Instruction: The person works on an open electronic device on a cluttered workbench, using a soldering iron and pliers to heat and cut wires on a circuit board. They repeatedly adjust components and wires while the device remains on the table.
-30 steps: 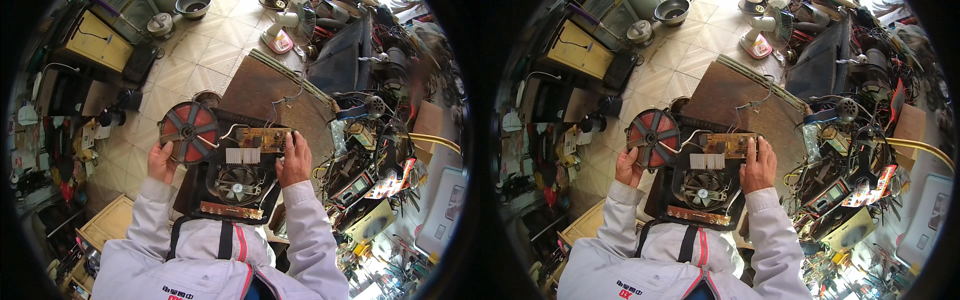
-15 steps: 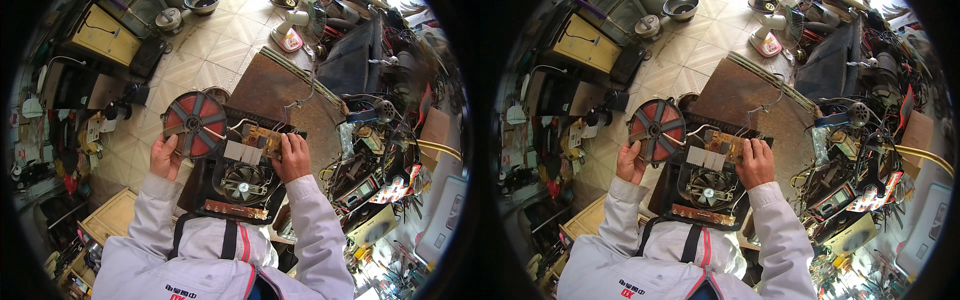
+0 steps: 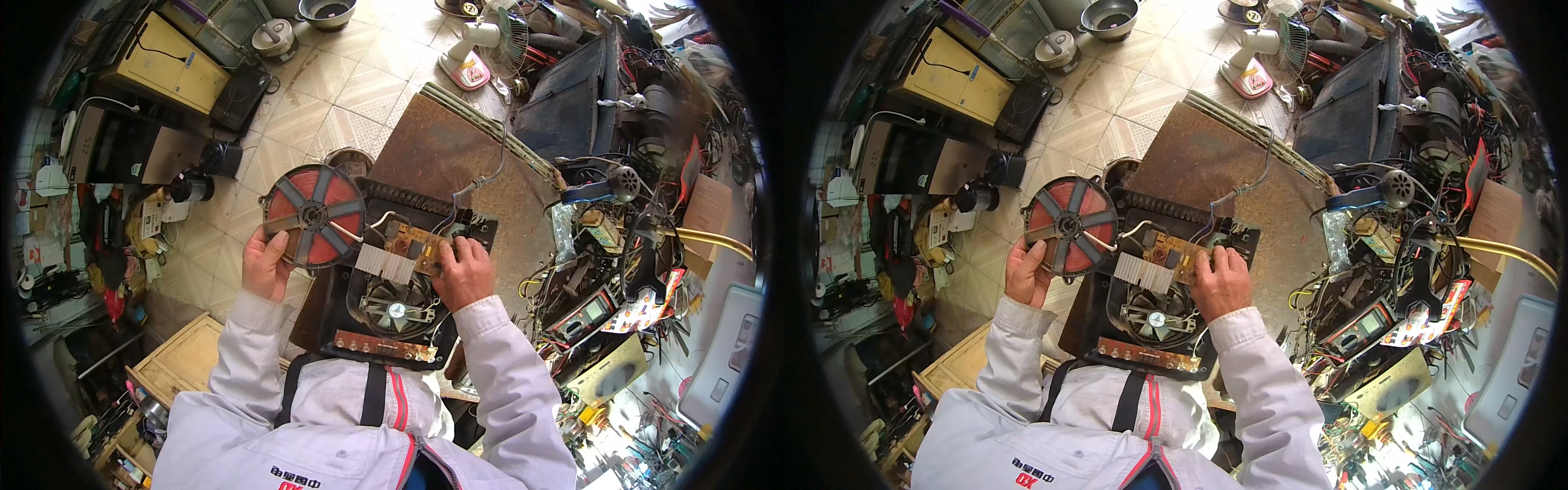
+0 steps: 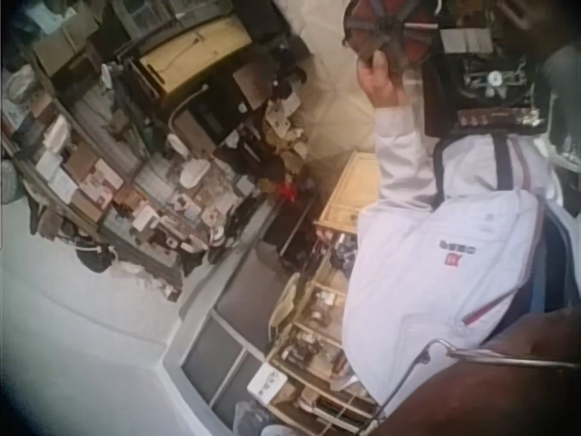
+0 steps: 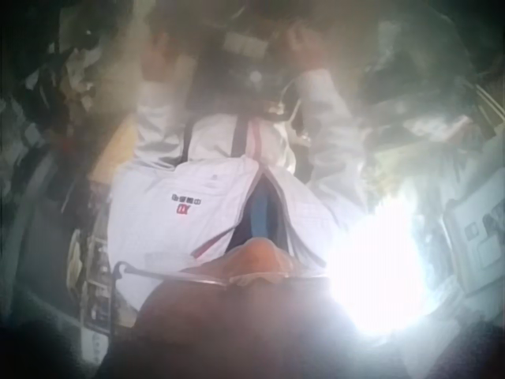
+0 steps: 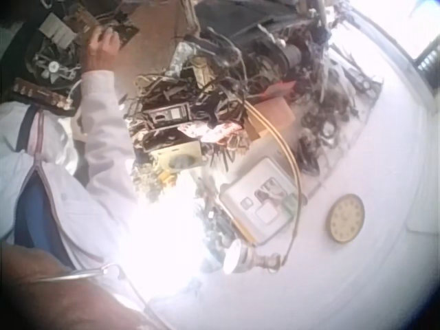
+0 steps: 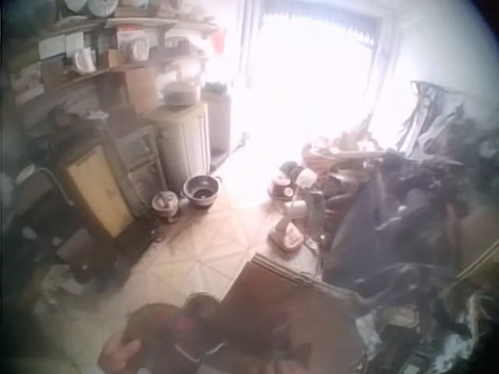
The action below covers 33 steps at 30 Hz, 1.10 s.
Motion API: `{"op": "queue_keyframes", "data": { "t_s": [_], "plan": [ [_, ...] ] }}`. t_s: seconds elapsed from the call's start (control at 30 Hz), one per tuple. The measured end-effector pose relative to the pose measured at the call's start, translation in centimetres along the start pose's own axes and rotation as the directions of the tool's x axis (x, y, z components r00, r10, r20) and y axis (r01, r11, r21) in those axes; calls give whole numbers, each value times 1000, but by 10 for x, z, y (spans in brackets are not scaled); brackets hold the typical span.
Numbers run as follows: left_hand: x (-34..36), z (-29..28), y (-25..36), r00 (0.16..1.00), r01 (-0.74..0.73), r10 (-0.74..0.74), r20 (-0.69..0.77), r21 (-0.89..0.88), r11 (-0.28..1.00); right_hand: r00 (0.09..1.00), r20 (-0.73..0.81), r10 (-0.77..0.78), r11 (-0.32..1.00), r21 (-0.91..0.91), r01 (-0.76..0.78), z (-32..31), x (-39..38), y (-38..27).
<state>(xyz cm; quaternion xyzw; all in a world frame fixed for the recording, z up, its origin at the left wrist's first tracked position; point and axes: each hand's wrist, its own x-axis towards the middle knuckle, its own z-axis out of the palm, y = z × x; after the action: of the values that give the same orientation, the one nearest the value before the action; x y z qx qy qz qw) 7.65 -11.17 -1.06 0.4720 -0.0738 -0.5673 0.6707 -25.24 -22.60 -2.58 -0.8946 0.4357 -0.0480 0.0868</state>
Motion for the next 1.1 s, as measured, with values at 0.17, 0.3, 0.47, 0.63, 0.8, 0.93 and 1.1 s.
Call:
{"op": "queue_keyframes", "data": {
  "t_s": [0.17,0.3,0.47,0.63,0.8,0.93,1.1],
  "plan": [
    [-2,-6,-3,1000,15,-15,-18,28,1000,999,2,33,999,14,-33,13,-2,9],
    [-2,-7,-6,1000,21,-21,-8,30,999,999,11,43,999,9,-43,15,-4,8],
    [0,-7,-7,1000,21,-21,-15,16,1000,999,-9,37,999,18,-37,17,-3,9],
    [1,-7,-7,1000,1,0,-31,46,999,996,58,68,995,68,-72,6,4,5],
    [3,-2,-5,999,-15,18,-50,51,999,996,64,69,995,61,-73,16,2,6],
    [3,-2,-6,999,-9,12,-50,56,998,997,51,51,992,110,-56,13,3,9],
    [-2,-6,-6,999,14,-12,-45,62,998,998,59,24,992,120,-31,13,1,13]
  ]
}}
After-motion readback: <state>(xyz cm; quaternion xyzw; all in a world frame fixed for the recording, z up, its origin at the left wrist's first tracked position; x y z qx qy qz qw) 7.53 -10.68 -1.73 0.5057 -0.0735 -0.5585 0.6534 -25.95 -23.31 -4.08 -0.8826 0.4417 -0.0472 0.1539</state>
